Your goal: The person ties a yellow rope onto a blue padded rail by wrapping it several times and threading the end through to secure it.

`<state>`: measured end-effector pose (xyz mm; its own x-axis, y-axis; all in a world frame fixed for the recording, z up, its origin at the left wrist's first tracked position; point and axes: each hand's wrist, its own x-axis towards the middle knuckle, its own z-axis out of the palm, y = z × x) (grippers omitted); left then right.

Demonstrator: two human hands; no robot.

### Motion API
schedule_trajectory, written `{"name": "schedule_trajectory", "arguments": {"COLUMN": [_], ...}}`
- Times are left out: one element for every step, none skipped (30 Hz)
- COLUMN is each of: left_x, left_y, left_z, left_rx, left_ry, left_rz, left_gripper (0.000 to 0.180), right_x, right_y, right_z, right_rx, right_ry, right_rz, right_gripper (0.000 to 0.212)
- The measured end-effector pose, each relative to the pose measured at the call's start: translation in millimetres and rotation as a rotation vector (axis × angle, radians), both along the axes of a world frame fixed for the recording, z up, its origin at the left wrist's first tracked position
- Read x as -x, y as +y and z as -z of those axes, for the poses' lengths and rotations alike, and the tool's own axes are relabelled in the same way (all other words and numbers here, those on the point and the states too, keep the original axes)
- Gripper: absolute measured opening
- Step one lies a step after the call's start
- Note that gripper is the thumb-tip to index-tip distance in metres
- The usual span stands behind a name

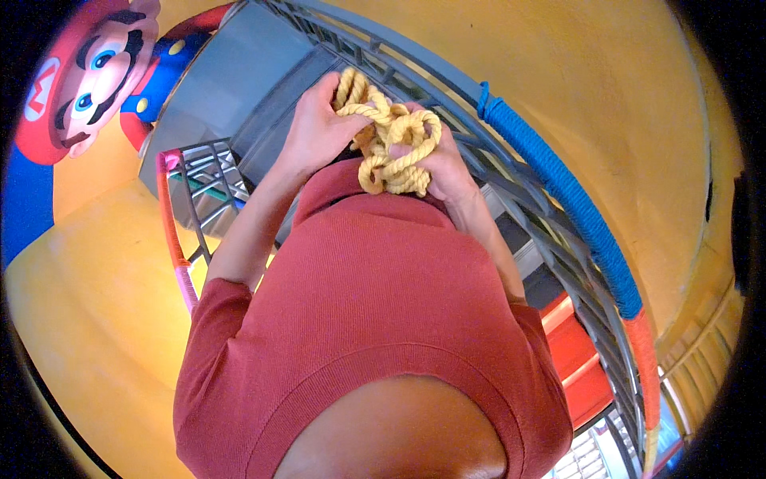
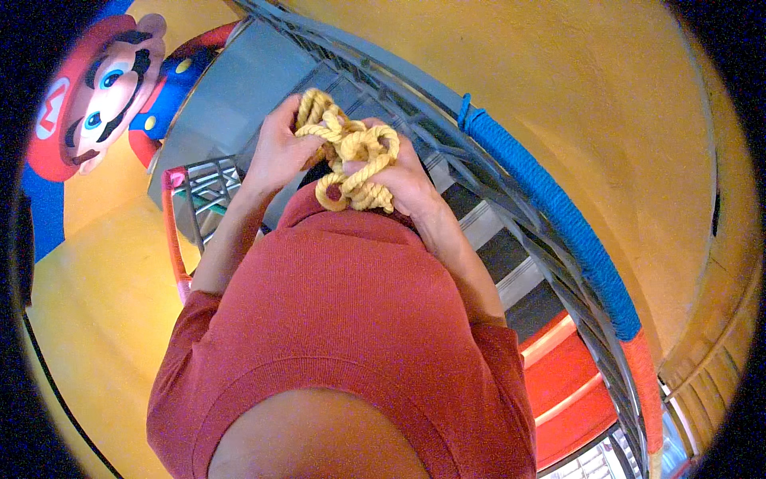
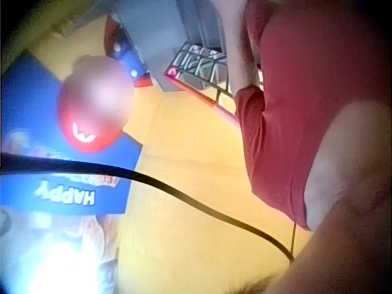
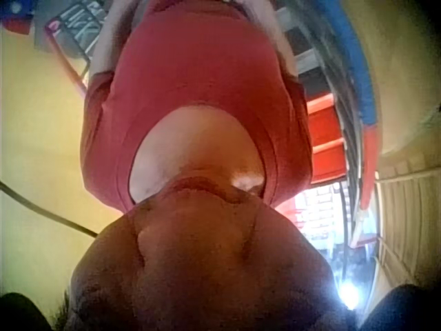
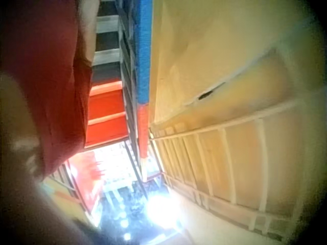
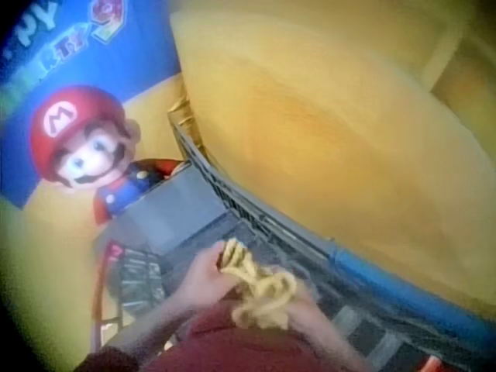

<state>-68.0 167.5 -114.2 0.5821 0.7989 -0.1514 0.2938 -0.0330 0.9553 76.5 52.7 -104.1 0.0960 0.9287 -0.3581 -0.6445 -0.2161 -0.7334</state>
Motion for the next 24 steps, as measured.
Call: {"name": "schedule_trajectory", "arguments": {"left_x": [-0.4, 1.8, 4.4, 5.2, 5.8, 6.5, 7.0, 7.9, 10.1, 12.4, 14.1, 14.2, 13.1, 11.7, 10.5, 9.2, 7.5, 6.9, 10.0, 11.6, 13.0, 14.3, 16.2, 17.9], "left_y": [2.2, 3.7, 4.9, 5.4, 5.6, 6.5, 7.6, 9.0, 10.5, 12.8, 16.0, 18.4, 20.2, 22.7, 24.5, 23.7, 21.5, 20.4, 22.9, 23.8, 24.4, 25.1, 28.1, 29.9], "left_z": [1.9, 0.7, -3.4, -9.5, -8.4, -9.0, -10.1, -11.0, -10.3, -8.6, -6.6, -5.4, -6.4, -9.3, -12.2, -14.9, -17.9, -19.1, -16.4, -17.3, -19.2, -20.1, -18.5, -18.1], "left_rx": [0.085, 0.215, 0.345, 0.477, 0.516, 0.558, 0.599, 0.639, 0.626, 0.678, 0.729, 0.78, 0.891, 1.001, 1.11, 1.025, 0.94, 0.854, 0.887, 0.893, 0.9, 0.908, 0.9, 0.9], "left_ry": [-0.019, 0.018, 0.055, 0.095, 0.069, 0.007, -0.056, -0.12, -0.168, -0.225, -0.282, -0.34, -0.308, -0.276, -0.243, -0.182, -0.123, -0.063, -0.098, -0.128, -0.158, -0.189, -0.201, -0.189], "left_rz": [0.104, 0.128, 0.151, 0.173, 0.167, 0.184, 0.2, 0.216, 0.252, 0.276, 0.299, 0.321, 0.27, 0.217, 0.162, 0.188, 0.214, 0.238, 0.258, 0.246, 0.234, 0.223, 0.239, 0.234], "left_gripper": [0.028, 0.029, 0.031, 0.033, 0.04, 0.041, 0.042, 0.044, 0.047, 0.046, 0.045, 0.044, 0.043, 0.042, 0.041, 0.041, 0.041, 0.041, 0.043, 0.044, 0.045, 0.045, 0.046, 0.045], "right_x": [-0.3, -1.0, -3.4, -5.4, -7.6, -9.9, -11.8, -12.6, -12.9, -13.0, -13.2, -13.2, -13.2, -13.2, -13.3, -13.1, -13.1, -13.1, -12.8, -13.6, -15.8, -17.7, -18.9, -20.4], "right_y": [-1.7, -3.1, -2.3, -2.9, -3.8, -4.3, -4.0, -5.0, -5.9, -6.3, -5.9, -5.1, -4.1, -2.9, -1.4, -0.7, -0.2, 0.4, 2.2, 1.8, -0.7, -2.8, -3.3, -3.3], "right_z": [1.7, 3.4, 5.5, 6.3, 6.8, 7.7, 10.1, 10.3, 8.6, 7.2, 6.7, 6.4, 5.8, 4.2, 2.2, 1.5, 2.2, 3.3, 4.5, 7.5, 12.2, 15.3, 17.3, 17.9], "right_rx": [-0.004, -0.008, -0.018, -0.031, -0.044, -0.056, -0.086, -0.066, -0.046, -0.025, -0.032, -0.039, -0.046, -0.055, -0.064, -0.071, -0.084, -0.097, -0.114, -0.068, -0.021, 0.028, 0.042, 0.041], "right_ry": [-0.028, -0.055, -0.095, -0.13, -0.165, -0.2, -0.294, -0.274, -0.255, -0.235, -0.246, -0.256, -0.266, -0.273, -0.279, -0.285, -0.299, -0.312, -0.326, -0.282, -0.239, -0.196, -0.112, -0.065], "right_rz": [-0.027, -0.053, -0.1, -0.145, -0.191, -0.236, -0.267, -0.255, -0.243, -0.235, -0.235, -0.236, -0.239, -0.26, -0.281, -0.303, -0.296, -0.29, -0.286, -0.245, -0.205, -0.163, -0.113, -0.086], "right_gripper": [0.047, 0.047, 0.05, 0.051, 0.051, 0.052, 0.051, 0.05, 0.049, 0.048, 0.048, 0.047, 0.047, 0.046, 0.046, 0.045, 0.046, 0.046, 0.047, 0.048, 0.049, 0.05, 0.052, 0.053]}}
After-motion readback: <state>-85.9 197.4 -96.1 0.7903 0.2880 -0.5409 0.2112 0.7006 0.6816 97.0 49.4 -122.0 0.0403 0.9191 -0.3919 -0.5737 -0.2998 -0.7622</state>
